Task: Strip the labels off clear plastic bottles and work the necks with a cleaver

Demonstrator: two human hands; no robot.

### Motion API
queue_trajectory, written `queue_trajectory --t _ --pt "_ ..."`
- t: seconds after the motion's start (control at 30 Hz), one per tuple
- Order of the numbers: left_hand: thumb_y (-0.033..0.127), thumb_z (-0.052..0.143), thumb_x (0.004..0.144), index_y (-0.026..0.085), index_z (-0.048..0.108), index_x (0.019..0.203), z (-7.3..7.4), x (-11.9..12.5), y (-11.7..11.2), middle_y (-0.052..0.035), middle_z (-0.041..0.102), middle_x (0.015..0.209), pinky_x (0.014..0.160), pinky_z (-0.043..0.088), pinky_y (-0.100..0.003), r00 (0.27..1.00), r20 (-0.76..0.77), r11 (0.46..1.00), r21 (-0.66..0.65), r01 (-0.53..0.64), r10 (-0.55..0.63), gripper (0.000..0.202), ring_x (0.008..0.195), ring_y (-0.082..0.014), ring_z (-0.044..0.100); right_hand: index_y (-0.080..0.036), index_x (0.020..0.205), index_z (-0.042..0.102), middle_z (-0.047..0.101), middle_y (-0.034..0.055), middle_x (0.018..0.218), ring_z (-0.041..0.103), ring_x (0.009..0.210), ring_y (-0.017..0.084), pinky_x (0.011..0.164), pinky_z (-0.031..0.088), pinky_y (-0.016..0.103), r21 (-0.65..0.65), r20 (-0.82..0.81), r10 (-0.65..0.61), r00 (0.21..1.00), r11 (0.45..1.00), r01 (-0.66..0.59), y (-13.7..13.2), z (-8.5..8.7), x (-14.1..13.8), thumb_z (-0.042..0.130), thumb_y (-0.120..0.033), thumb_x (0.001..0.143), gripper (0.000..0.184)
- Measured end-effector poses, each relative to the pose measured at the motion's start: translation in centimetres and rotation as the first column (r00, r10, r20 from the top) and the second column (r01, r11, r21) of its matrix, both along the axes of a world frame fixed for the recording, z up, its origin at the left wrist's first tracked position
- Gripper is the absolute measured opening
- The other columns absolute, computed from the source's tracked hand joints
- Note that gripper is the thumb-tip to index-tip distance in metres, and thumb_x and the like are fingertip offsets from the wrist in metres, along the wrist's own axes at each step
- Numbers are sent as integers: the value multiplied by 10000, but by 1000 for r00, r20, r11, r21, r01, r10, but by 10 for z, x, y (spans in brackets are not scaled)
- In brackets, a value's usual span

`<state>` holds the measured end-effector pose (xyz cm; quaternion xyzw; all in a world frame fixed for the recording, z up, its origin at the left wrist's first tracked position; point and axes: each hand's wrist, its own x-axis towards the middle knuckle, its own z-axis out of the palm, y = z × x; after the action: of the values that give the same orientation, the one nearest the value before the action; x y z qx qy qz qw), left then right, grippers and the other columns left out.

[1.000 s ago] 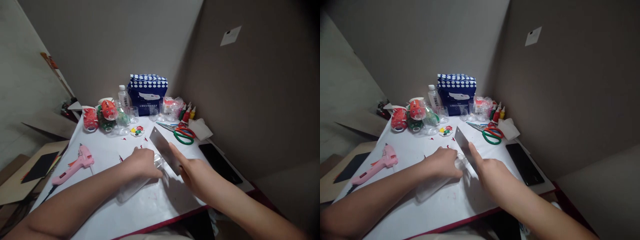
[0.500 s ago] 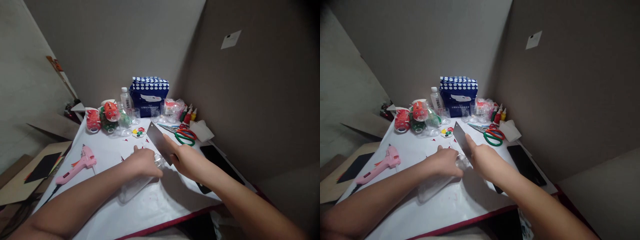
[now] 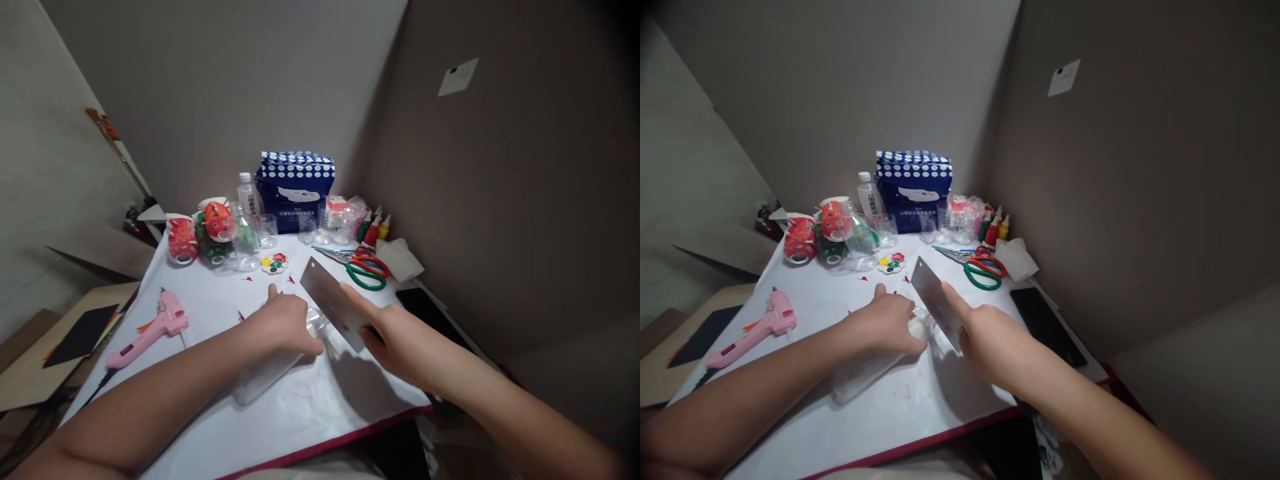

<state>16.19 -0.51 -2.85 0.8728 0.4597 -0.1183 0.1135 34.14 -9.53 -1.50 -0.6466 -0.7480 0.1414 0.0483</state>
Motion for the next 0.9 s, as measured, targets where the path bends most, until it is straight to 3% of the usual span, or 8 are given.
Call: queue_trajectory --t 0.1,0.2,0.37,0.5,0.6,0.8,0.9 --pt "578 560 551 146 645 752 -2 0 0 -114 667 729 933 349 -511 1000 -19 1000 8 -1 2 484 861 -351 604 -178 1501 112 604 23 673 436 481 119 463 231 222 85 -41 9 999 996 -5 22 -1 -12 413 -157 824 741" --pt "609 543 565 159 645 779 -5 -2 1 -103 674 755 932 352 -504 1000 -5 1000 -23 -9 9 508 830 -327 614 -158 1502 75 641 53 704 478 516 137 476 238 228 81 6 15 1000 997 -15 24 -1 -20 408 -140 828 752" --pt "626 565 540 173 647 815 -8 -5 5 -92 669 748 888 393 -459 1000 14 999 -51 0 0 536 856 -329 607 -183 1494 -59 657 54 672 544 535 171 505 281 236 -78 172 51 984 996 -38 -10 -2 -10 416 -51 796 854" --pt "585 597 514 175 647 796 -12 -6 10 -98 662 756 735 469 -382 1000 28 998 -69 5 -3 499 877 -333 598 -204 1495 -55 651 36 649 559 534 164 511 297 229 -117 193 49 980 993 -27 -29 4 2 418 -27 783 873" --pt "607 598 494 175 658 816 -14 -5 13 -108 665 802 587 468 -334 1000 24 997 -77 1 1 542 792 -304 613 -199 1500 -18 641 37 642 542 510 157 485 272 225 -114 219 48 974 993 -24 -19 11 -3 434 -58 798 847" --pt "610 607 480 166 676 849 -12 -4 11 -123 686 844 546 450 -320 1000 -7 997 -72 -21 21 581 771 -300 633 -222 1498 87 658 57 731 533 543 151 467 243 223 86 95 71 993 993 -79 28 8 -24 456 -140 827 770" --pt "593 626 479 175 660 843 -16 -7 12 -95 689 815 529 442 -297 998 35 994 -101 -45 49 555 720 -261 637 -200 1500 69 639 43 710 518 547 149 479 257 225 101 19 44 999 994 -45 27 0 -22 441 -148 834 765"
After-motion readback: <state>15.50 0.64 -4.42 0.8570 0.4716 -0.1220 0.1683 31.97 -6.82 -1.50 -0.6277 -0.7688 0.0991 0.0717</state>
